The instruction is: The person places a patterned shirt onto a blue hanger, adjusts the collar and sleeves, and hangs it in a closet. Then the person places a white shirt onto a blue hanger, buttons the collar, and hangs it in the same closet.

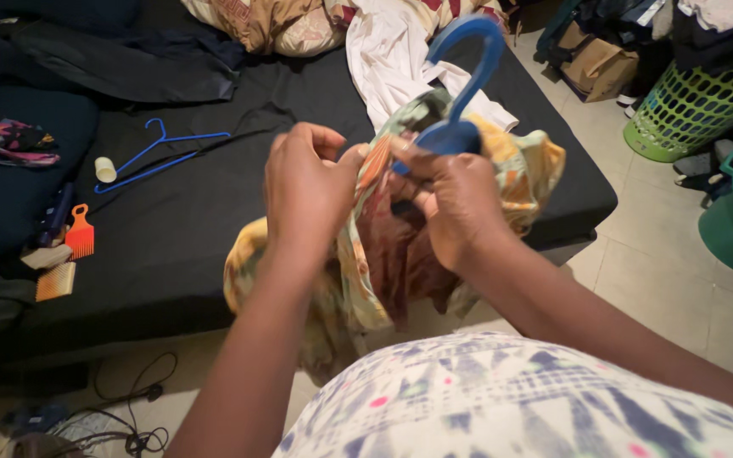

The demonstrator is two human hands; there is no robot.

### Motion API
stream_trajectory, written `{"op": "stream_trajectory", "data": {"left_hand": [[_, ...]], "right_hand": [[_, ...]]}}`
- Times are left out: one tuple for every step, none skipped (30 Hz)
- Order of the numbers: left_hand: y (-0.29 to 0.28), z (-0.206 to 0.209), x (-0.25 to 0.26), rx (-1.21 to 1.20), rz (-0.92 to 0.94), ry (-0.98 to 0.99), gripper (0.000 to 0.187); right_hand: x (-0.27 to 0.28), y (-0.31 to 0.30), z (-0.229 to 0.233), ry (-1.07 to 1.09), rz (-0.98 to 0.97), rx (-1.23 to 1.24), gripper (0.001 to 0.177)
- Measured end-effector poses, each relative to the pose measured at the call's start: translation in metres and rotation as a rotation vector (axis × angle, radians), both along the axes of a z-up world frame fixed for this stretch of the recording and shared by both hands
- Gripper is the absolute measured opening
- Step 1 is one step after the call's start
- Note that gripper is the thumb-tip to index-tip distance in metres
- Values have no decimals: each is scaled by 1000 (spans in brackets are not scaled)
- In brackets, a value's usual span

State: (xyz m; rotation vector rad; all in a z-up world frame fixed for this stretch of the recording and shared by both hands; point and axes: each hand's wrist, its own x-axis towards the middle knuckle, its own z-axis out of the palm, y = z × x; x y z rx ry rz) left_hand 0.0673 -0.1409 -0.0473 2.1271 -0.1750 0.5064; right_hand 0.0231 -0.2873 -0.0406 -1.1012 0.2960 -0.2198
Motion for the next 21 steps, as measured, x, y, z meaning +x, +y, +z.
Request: {"op": "stream_trajectory", "data": {"left_hand": [[1, -1, -7, 15, 33, -85, 31], [2, -1, -13, 32, 64, -170, 29], [3, -2, -18, 48, 94, -255, 28], [3, -3, -22, 59, 102, -215, 28], [2, -5, -25, 71, 110, -175, 28], [3, -8, -26, 83, 117, -136, 29], [5, -11, -24, 62, 107, -115, 28], [7, -15, -21, 40, 96, -93, 27], [9, -19, -18, 18, 84, -72, 26], [14, -22, -12, -118, 43, 79, 23], [19, -22, -4, -252, 0, 230, 20], [22, -23, 0, -384, -42, 381, 17], [25, -24, -3, -277, 17, 344, 19], [29, -26, -9, -168, 70, 306, 20], [31, -26, -14, -60, 123, 267, 22], [32, -25, -16, 21, 151, 92, 19], [34, -23, -18, 101, 174, -85, 19], [36, -22, -19, 181, 197, -260, 23], [35, -19, -15, 168, 62, -318, 21], [33, -15, -7, 153, -71, -374, 18], [32, -12, -2, 137, -205, -429, 16]], "right_hand": [[2, -1, 2, -25, -11, 0, 10], [5, -3, 4, -50, -23, 0, 11], [6, -5, 6, -74, -35, 0, 11], [6, -6, 7, -93, -35, 28, 12], [6, -7, 8, -113, -34, 55, 13], [6, -7, 8, -133, -34, 84, 14], [7, -6, 7, -113, -34, 98, 16], [7, -5, 7, -93, -35, 111, 17], [8, -5, 7, -74, -36, 123, 18], [8, -5, 8, -55, -40, 122, 18], [7, -6, 8, -37, -44, 121, 18], [7, -7, 8, -17, -46, 121, 20], [7, -7, 8, -29, -37, 127, 19], [6, -6, 7, -43, -34, 134, 18], [6, -6, 7, -56, -30, 140, 17], [5, -5, 6, -48, -13, 124, 18], [4, -4, 5, -39, 4, 109, 19], [3, -3, 5, -30, 24, 92, 20], [1, -2, 5, -29, 27, 101, 18], [0, -1, 5, -28, 31, 108, 17], [-2, -1, 5, -27, 35, 115, 15]]}}
